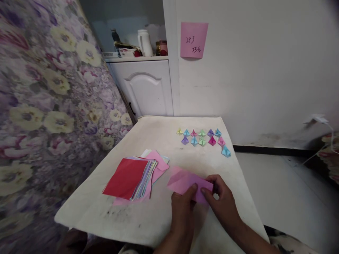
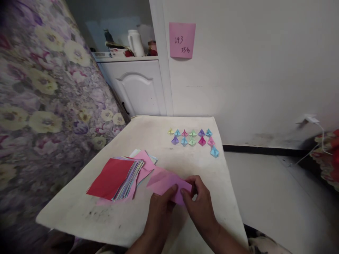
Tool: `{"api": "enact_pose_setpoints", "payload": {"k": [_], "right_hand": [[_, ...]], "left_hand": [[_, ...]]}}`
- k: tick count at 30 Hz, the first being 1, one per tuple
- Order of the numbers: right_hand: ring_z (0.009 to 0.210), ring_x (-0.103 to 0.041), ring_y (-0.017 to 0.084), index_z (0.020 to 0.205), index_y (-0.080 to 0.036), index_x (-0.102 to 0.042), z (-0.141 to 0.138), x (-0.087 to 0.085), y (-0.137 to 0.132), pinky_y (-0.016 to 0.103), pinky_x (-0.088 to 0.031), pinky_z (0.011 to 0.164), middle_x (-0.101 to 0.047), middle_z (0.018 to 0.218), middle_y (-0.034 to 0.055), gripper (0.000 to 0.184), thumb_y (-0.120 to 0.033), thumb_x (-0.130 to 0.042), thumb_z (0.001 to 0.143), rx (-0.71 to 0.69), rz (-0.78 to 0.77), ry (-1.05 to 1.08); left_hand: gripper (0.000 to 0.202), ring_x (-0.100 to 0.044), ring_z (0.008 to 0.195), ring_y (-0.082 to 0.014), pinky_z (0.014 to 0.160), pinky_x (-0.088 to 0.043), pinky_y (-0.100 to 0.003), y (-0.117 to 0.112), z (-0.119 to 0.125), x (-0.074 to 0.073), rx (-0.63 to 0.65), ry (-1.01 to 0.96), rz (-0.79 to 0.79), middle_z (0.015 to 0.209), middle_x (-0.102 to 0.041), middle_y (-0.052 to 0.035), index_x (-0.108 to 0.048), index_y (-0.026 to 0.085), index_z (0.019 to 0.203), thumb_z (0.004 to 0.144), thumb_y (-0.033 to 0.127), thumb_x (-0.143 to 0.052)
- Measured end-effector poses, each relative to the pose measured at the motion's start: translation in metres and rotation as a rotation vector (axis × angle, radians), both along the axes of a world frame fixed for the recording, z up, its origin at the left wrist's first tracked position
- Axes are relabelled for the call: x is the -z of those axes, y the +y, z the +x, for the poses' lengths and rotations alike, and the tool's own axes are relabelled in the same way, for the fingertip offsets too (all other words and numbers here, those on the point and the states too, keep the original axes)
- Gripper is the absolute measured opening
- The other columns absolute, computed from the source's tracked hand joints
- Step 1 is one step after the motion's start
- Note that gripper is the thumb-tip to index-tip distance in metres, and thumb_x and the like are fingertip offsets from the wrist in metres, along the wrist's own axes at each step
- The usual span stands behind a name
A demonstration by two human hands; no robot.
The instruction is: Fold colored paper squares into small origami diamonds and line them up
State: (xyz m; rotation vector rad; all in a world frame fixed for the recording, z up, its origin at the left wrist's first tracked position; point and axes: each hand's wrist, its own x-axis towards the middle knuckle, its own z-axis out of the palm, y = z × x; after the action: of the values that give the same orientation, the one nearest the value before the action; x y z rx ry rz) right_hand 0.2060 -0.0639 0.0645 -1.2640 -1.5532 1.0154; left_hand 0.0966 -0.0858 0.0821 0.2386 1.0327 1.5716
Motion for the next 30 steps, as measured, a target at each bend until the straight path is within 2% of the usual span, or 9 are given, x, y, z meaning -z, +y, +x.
{"api": "enact_pose_setpoints", "payload": {"k": [6, 11, 16, 18, 20, 23, 25, 27, 30], "right_hand": [[0.067, -0.056, 0.017, 0.094, -0.020, -0.050, -0.005, 0.005, 0.001, 0.026, -0.045, 0.060, -0.061, 0.076, -0.0001, 0.023, -0.021, -0.058, 0.073, -0.047, -0.114, 0.050], [0.065, -0.054, 0.016, 0.088, -0.020, -0.051, -0.004, 0.007, 0.003, 0.026, -0.044, 0.061, -0.059, 0.075, -0.0009, 0.014, -0.020, -0.055, 0.075, -0.020, -0.060, 0.013], [0.062, -0.048, 0.014, 0.079, -0.020, -0.051, -0.001, 0.009, 0.003, 0.024, -0.040, 0.059, -0.051, 0.067, -0.0035, 0.007, -0.019, -0.055, 0.073, -0.041, -0.023, -0.035], [0.062, -0.048, 0.014, 0.078, -0.020, -0.051, 0.003, 0.015, 0.004, 0.024, -0.039, 0.058, -0.052, 0.067, -0.0034, 0.007, -0.017, -0.054, 0.072, -0.079, -0.076, -0.054], [0.062, -0.050, 0.015, 0.078, -0.019, -0.052, 0.010, 0.023, 0.005, 0.024, -0.039, 0.057, -0.054, 0.068, -0.0029, 0.008, -0.016, -0.054, 0.070, -0.113, -0.138, -0.082], [0.063, -0.051, 0.015, 0.078, -0.019, -0.055, 0.023, 0.034, 0.003, 0.025, -0.039, 0.059, -0.056, 0.068, -0.0026, 0.010, -0.015, -0.054, 0.068, -0.146, -0.156, -0.210], [0.065, -0.053, 0.016, 0.079, -0.020, -0.056, 0.030, 0.037, -0.001, 0.026, -0.039, 0.061, -0.058, 0.070, -0.0023, 0.012, -0.015, -0.053, 0.068, -0.153, -0.121, -0.314], [0.069, -0.055, 0.017, 0.082, -0.021, -0.057, 0.035, 0.038, -0.005, 0.027, -0.040, 0.065, -0.060, 0.075, -0.0015, 0.015, -0.015, -0.053, 0.069, -0.144, -0.076, -0.382], [0.072, -0.056, 0.017, 0.088, -0.022, -0.056, 0.035, 0.036, -0.009, 0.028, -0.040, 0.067, -0.061, 0.080, -0.0008, 0.018, -0.016, -0.053, 0.071, -0.127, -0.032, -0.421]], "left_hand": [[0.010, -0.059, 0.055, -0.0141, 0.055, -0.047, -0.025, 0.002, 0.002, 0.008, -0.049, -0.005, -0.015, 0.058, -0.064, -0.0017, -0.066, 0.009, 0.069, 0.063, 0.013, -0.072], [0.012, -0.063, 0.067, -0.0176, 0.064, -0.050, -0.029, 0.000, 0.003, 0.011, 0.008, -0.063, -0.007, 0.070, -0.069, -0.0054, -0.066, 0.010, 0.075, 0.064, 0.013, -0.071], [0.012, -0.061, 0.062, -0.0145, 0.059, -0.049, -0.025, -0.001, 0.000, 0.018, 0.028, -0.096, -0.053, 0.066, -0.066, -0.0031, -0.063, 0.012, 0.074, 0.066, 0.016, -0.070], [0.015, -0.063, 0.064, -0.0146, 0.061, -0.050, -0.025, -0.007, -0.004, 0.022, 0.095, -0.139, -0.097, 0.069, -0.067, -0.0037, -0.062, 0.012, 0.079, 0.067, 0.019, -0.068], [0.022, -0.065, 0.063, -0.0168, 0.060, -0.050, -0.026, -0.019, -0.011, 0.027, 0.346, -0.138, -0.236, 0.071, -0.069, -0.0071, -0.061, 0.012, 0.084, 0.069, 0.026, -0.065], [0.023, -0.060, 0.042, -0.0156, 0.039, -0.040, -0.022, -0.044, -0.023, 0.034, 0.718, 0.056, -0.429, 0.060, -0.068, -0.0074, -0.057, 0.015, 0.075, 0.069, 0.037, -0.059], [0.015, -0.054, 0.036, -0.0125, 0.035, -0.034, -0.018, -0.057, -0.030, 0.035, 0.889, 0.298, -0.356, 0.053, -0.065, -0.0046, -0.058, 0.015, 0.074, 0.068, 0.029, -0.058], [0.010, -0.053, 0.037, -0.0111, 0.039, -0.036, -0.019, -0.061, -0.035, 0.031, 0.870, 0.499, -0.203, 0.051, -0.062, -0.0007, -0.061, 0.016, 0.072, 0.069, 0.024, -0.055], [0.015, -0.057, 0.051, -0.0131, 0.052, -0.043, -0.023, -0.047, -0.035, 0.025, 0.683, 0.791, 0.006, 0.059, -0.063, -0.0014, -0.066, 0.016, 0.075, 0.072, 0.016, -0.052]]}}
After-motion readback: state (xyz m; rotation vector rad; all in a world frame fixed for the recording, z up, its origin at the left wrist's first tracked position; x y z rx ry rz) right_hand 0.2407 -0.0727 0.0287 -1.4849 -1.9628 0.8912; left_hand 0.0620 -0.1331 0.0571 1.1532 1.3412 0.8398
